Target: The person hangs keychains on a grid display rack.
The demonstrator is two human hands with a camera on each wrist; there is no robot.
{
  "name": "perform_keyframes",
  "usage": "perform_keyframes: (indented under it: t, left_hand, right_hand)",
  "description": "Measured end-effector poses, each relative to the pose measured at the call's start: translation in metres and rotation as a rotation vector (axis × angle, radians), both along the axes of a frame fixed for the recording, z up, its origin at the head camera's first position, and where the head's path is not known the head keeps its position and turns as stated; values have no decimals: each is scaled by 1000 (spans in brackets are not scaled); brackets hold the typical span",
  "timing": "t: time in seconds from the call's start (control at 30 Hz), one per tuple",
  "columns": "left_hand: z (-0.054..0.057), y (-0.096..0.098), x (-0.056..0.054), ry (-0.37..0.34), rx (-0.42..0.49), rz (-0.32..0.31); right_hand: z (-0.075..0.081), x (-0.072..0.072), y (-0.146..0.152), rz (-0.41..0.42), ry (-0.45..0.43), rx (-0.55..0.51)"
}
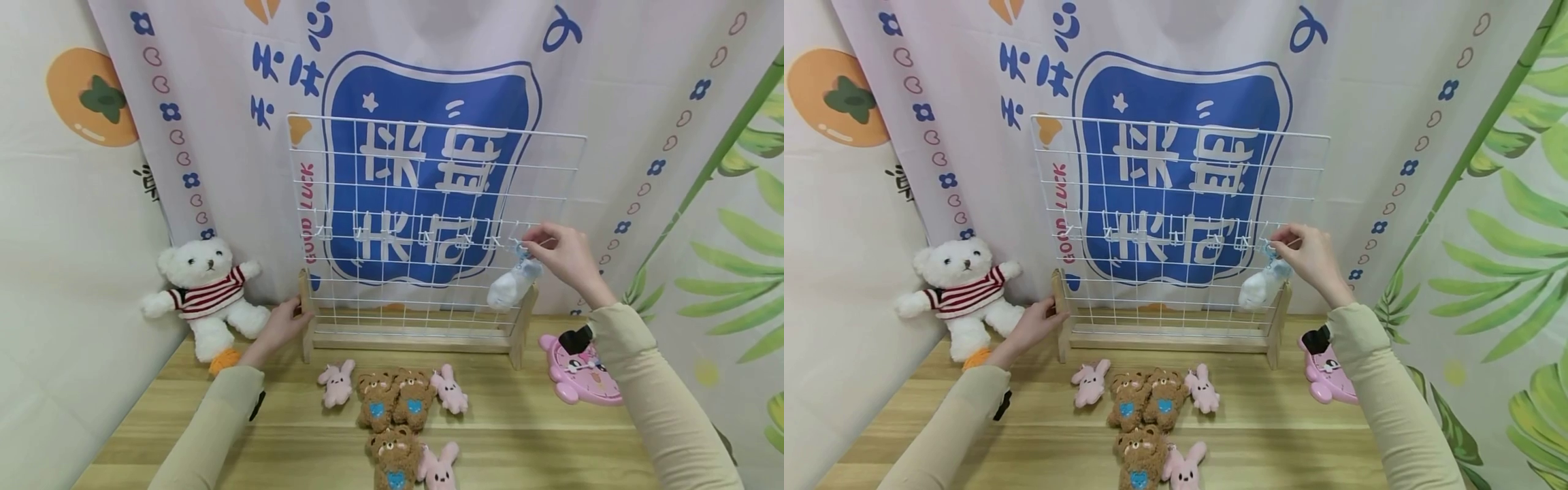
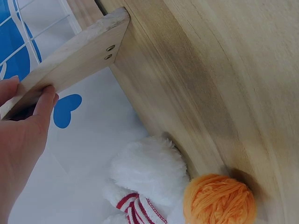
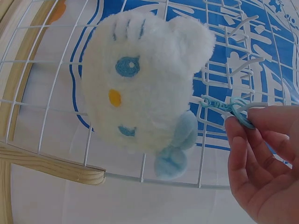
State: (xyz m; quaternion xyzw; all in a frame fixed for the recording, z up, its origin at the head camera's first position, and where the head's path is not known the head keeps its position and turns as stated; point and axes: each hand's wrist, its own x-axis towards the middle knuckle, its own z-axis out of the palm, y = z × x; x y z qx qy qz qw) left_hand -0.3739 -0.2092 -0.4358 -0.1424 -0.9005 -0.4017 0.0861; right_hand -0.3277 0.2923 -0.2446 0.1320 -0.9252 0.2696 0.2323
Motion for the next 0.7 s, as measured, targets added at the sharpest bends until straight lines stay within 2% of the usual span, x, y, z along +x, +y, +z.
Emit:
perform_keyframes:
  t: [0.43,0.7]
  left_hand:
    - [-3,-2,-1,31,-4,1]
    - [-2,-2,-1,19,2,-6]
  right_hand:
    - [-11,-5,3,-12,-1,-26]
    - [-14,-4,2,46,-8,-92]
